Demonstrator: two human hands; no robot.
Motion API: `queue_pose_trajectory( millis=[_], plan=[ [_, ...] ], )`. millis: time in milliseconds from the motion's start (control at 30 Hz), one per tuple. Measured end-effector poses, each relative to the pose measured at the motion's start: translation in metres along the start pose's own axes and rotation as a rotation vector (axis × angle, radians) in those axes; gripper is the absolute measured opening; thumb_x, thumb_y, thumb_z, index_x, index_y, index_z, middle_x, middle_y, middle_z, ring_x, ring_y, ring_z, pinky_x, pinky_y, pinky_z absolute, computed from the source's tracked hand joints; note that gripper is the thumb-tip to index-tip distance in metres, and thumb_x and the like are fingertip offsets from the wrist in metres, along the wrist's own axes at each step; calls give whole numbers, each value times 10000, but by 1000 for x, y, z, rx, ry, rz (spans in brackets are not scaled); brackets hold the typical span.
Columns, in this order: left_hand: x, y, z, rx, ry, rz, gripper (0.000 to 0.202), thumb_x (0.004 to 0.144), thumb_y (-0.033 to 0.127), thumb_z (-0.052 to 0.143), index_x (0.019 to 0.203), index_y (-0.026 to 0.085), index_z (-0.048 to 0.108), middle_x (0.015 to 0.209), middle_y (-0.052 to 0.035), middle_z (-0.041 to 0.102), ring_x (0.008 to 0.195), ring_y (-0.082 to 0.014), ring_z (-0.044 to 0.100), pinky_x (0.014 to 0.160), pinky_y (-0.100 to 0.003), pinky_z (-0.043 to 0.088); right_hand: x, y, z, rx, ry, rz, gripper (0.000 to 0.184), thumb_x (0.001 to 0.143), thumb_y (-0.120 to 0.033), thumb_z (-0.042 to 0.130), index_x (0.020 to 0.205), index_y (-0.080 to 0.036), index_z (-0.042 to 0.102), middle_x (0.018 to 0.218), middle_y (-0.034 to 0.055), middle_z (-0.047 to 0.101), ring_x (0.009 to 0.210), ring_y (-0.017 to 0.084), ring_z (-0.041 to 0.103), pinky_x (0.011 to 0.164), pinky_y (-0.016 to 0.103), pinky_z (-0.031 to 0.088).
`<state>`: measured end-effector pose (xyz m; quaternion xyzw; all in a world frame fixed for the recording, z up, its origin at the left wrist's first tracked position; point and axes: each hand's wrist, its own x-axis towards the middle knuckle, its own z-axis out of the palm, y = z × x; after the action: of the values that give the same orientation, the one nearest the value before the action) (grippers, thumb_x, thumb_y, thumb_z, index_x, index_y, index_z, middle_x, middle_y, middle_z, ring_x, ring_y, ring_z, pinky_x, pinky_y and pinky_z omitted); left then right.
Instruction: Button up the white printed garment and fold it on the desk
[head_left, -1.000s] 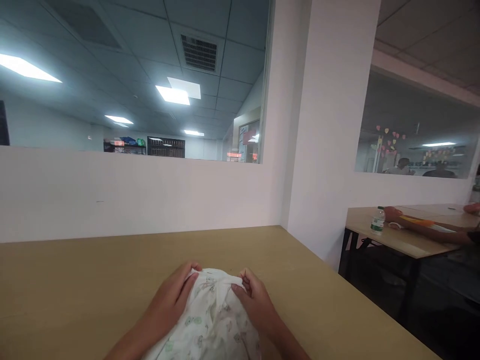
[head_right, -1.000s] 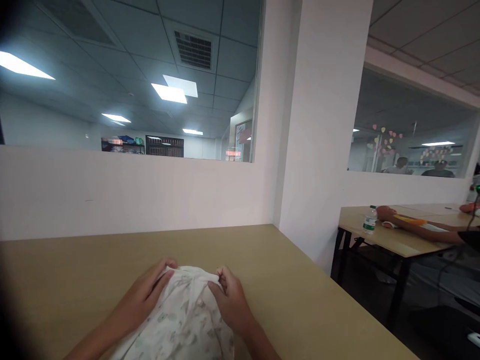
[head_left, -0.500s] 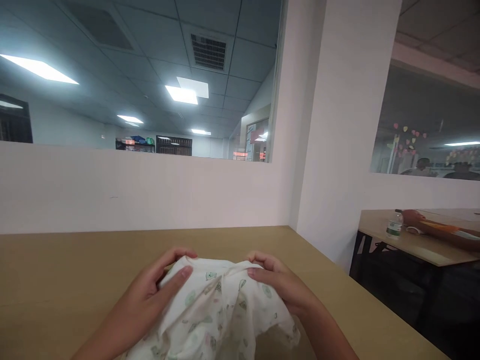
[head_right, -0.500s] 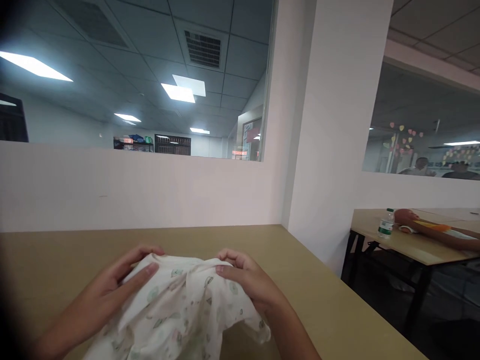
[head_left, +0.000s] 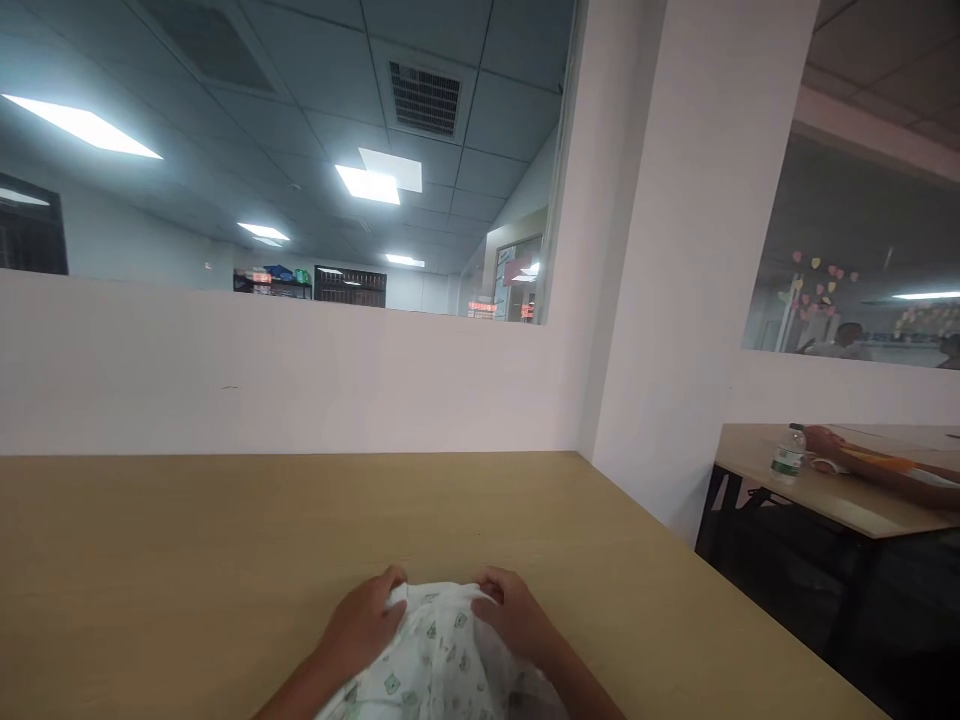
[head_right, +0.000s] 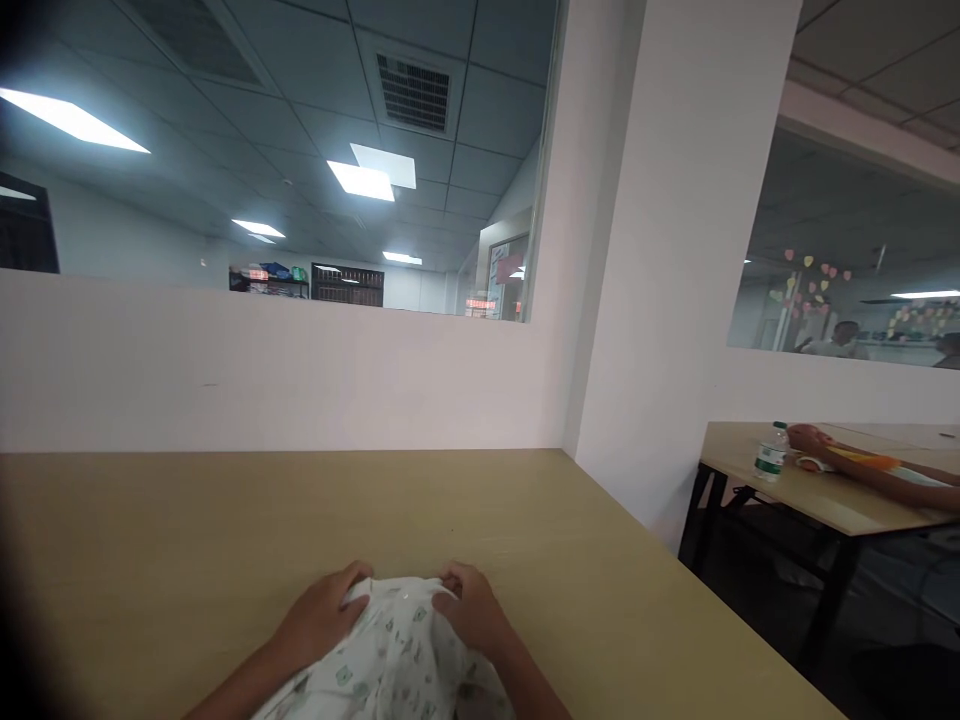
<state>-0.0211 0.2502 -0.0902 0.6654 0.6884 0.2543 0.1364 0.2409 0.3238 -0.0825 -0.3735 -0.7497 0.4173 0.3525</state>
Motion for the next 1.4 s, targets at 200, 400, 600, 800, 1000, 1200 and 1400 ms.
queue_pose_trajectory(
  millis=[200,400,600,800,1000,1200,1400],
  plan=[
    [-1,-5,12,119,49,-77,270,960,352,473,1119,203,632,1129,-105,682,1125,-280,607,941,-373,405,7,12,4,-114,192,-101,378,711,-154,545,1069,-145,665,925,66,631,859,213,586,835,329,459],
    [-5,11,-1,168,226,46,155,931,260,479,1003,184,593,1102,-89,631,1097,-261,563,955,-369,372,-12,-16,26,-309,231,-214,112,842,-280,619,854,-172,644,868,52,654,812,189,585,768,296,417],
    [-17,33,3,-81,60,248,130,881,249,527,800,196,614,800,-21,606,794,-178,555,765,-291,376,-24,-9,60,-493,149,-106,108,666,-145,692,690,-172,590,725,6,617,701,154,511,679,286,324],
    [-22,38,12,-148,-13,221,118,828,256,586,800,213,692,773,-4,631,762,-168,562,740,-289,373,-22,-4,35,-76,-43,-74,38,700,-179,629,667,-163,640,609,-10,552,586,133,470,563,256,332],
    [-28,54,15,-94,-54,207,175,820,381,657,893,253,750,891,-29,669,870,-213,608,761,-300,382,-24,-5,24,-29,-67,-71,102,698,-244,679,683,-144,697,615,-6,583,592,119,482,548,222,324],
    [-28,57,24,-179,-1,131,137,759,252,598,754,227,732,803,-38,673,798,-214,603,750,-312,387,-27,-10,27,-18,-60,-62,128,704,-267,730,672,-154,680,618,0,591,589,134,493,548,250,339],
    [-19,41,24,-536,-49,-1,265,716,393,644,779,153,735,736,-59,693,712,-211,638,671,-289,447,-28,-8,36,-90,43,-126,238,826,-331,688,676,-149,659,622,-4,573,600,121,482,586,244,350]
  ],
)
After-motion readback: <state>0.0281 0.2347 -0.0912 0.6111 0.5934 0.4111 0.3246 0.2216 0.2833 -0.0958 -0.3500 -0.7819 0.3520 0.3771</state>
